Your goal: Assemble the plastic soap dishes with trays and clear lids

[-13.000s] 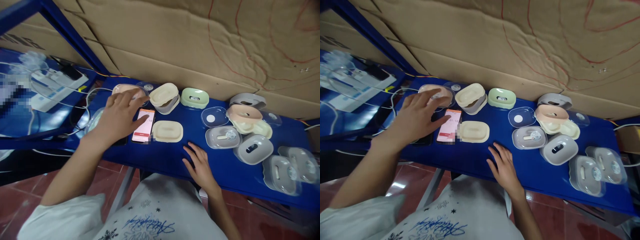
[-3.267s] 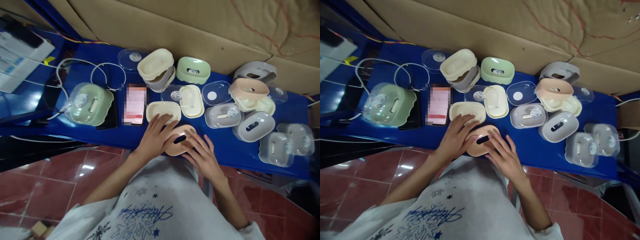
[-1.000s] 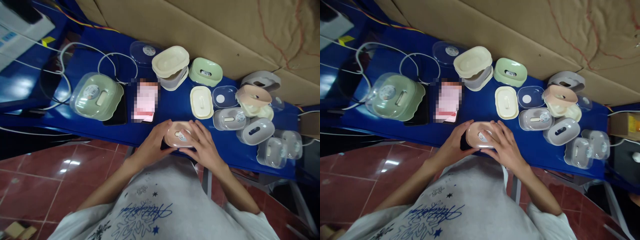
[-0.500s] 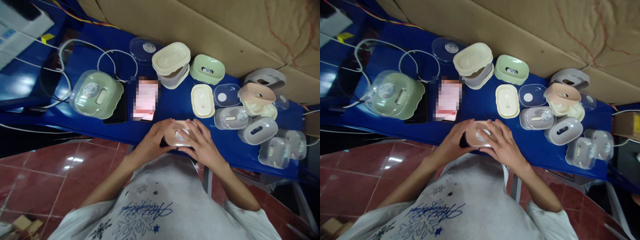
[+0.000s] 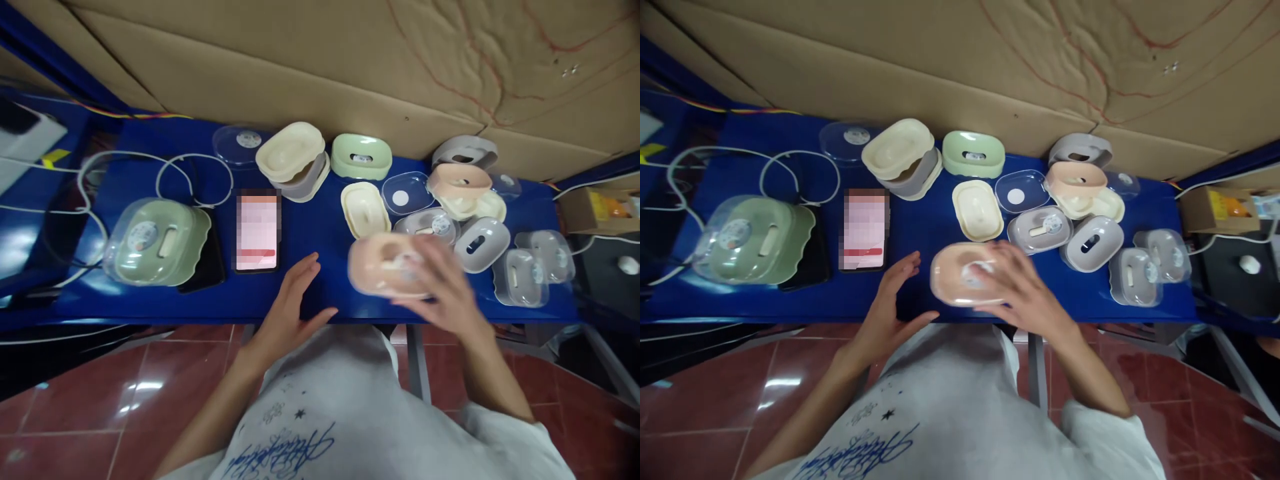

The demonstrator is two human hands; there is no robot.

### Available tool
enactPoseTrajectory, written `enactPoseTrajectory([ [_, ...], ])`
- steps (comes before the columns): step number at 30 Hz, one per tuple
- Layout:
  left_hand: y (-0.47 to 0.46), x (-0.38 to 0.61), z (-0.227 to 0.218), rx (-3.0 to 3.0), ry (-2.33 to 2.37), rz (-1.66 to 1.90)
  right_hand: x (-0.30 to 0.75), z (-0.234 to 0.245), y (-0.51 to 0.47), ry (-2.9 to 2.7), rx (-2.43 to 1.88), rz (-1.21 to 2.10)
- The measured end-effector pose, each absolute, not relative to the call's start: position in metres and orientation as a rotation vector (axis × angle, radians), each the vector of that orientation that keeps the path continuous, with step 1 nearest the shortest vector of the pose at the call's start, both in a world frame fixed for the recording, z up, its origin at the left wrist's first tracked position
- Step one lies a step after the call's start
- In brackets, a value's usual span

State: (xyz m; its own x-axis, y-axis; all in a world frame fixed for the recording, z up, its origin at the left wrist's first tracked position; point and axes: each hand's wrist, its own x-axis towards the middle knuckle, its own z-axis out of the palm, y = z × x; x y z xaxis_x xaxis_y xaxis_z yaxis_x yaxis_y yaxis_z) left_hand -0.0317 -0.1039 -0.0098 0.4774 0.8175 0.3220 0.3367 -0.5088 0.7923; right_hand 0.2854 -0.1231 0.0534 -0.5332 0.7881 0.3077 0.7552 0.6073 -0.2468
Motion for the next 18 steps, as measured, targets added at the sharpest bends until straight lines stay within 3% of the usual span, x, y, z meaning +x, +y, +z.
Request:
enactPoseTrajectory([
  [3,-0.103,-0.027,-0.008,2.103,1.048,0.903,0.391,0.074,-0.116,-2.099,-1.418,-0.381],
  [5,-0.102,-0.023,-0.009,2.166,1.089,0.867,0.478,0.081,-0.098,-1.822,-1.756,-0.607],
  [8,-0.101,-0.015,-0.012,2.296,1.041,0.819,0.581,0.079,-0.062,-1.454,-2.336,-0.553],
  [12,-0.102,-0.001,-0.013,2.433,0.973,0.788,0.621,0.06,-0.021,-1.124,-2.816,-0.468],
  [16,-0.106,0.01,-0.01,2.47,0.988,0.74,0.616,0.04,0.001,-1.198,-2.957,-0.356],
  [18,-0.107,0.012,-0.008,2.486,0.999,0.71,0.616,0.037,0.005,-1.351,-2.891,-0.45],
])
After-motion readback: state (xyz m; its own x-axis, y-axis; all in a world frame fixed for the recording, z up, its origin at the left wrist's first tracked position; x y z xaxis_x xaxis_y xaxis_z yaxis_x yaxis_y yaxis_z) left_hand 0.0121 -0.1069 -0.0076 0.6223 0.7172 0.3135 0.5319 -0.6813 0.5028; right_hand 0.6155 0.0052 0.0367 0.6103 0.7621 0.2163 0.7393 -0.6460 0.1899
